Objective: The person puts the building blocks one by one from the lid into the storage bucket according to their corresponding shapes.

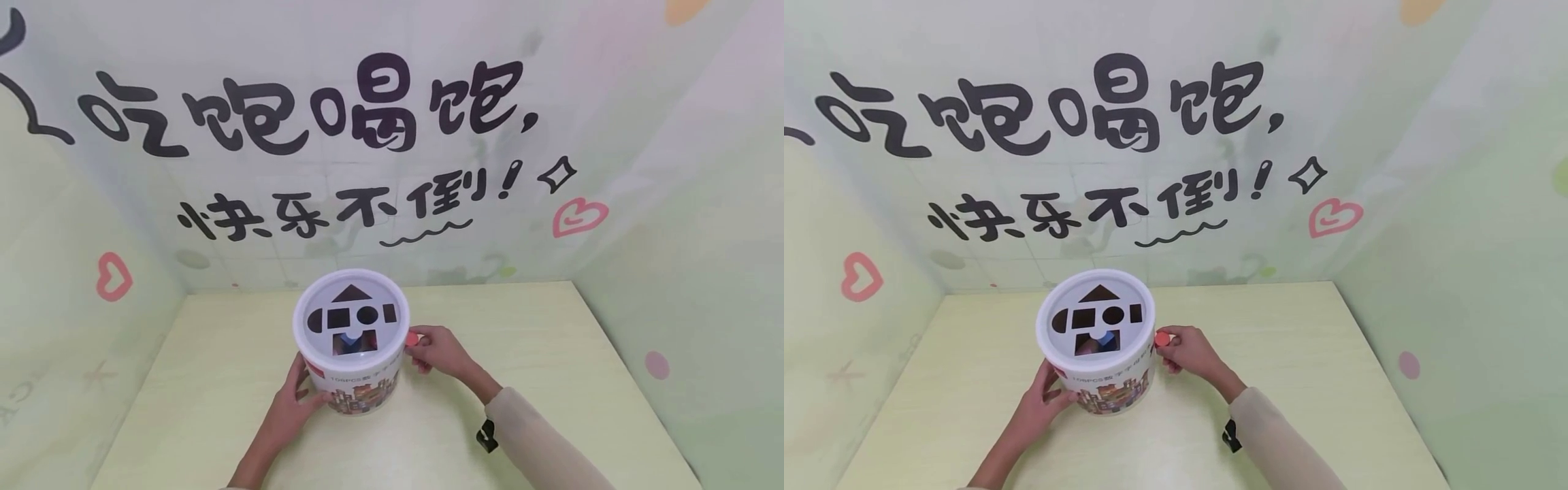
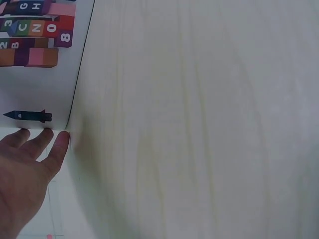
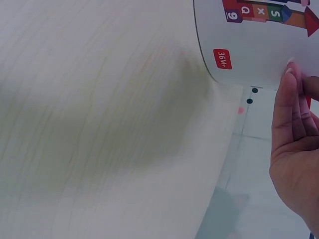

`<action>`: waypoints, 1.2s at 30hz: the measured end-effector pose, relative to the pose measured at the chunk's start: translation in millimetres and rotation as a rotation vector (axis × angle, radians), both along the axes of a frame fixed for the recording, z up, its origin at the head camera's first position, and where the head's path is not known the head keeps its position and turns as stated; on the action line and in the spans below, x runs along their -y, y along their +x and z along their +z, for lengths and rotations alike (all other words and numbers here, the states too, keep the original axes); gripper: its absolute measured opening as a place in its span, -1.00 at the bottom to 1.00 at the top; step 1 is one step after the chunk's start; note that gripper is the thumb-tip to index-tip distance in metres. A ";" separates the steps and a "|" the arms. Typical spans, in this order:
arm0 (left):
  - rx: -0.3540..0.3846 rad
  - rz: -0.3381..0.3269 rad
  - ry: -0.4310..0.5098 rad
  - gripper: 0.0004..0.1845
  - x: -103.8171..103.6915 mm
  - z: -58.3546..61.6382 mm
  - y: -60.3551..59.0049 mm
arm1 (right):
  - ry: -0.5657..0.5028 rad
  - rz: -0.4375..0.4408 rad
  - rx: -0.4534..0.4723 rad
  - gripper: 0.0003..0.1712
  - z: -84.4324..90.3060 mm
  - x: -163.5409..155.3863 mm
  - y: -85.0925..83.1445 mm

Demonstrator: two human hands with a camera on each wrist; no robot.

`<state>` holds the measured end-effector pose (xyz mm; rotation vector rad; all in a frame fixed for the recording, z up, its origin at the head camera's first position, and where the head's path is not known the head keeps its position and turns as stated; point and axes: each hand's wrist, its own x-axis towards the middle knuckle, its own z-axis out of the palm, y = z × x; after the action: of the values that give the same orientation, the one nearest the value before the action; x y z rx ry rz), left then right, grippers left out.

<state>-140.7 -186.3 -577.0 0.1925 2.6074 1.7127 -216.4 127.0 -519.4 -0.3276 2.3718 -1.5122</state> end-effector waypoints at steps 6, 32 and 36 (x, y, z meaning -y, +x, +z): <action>0.000 0.005 0.001 0.03 -0.5 -1.9 0.2 | -0.013 0.016 -0.026 -0.59 9.8 -3.4 4.4; 0.008 0.018 -0.020 0.04 -1.8 -1.2 2.8 | -0.018 0.041 -0.072 -0.60 50.6 -11.0 23.3; 0.005 0.015 -0.010 0.03 -1.6 1.5 3.1 | -0.016 0.049 -0.083 -0.62 58.8 -12.2 25.4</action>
<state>-137.6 -184.7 -575.4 0.1685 2.6199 1.7021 -191.0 139.2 -460.7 -0.4567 2.3976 -1.5243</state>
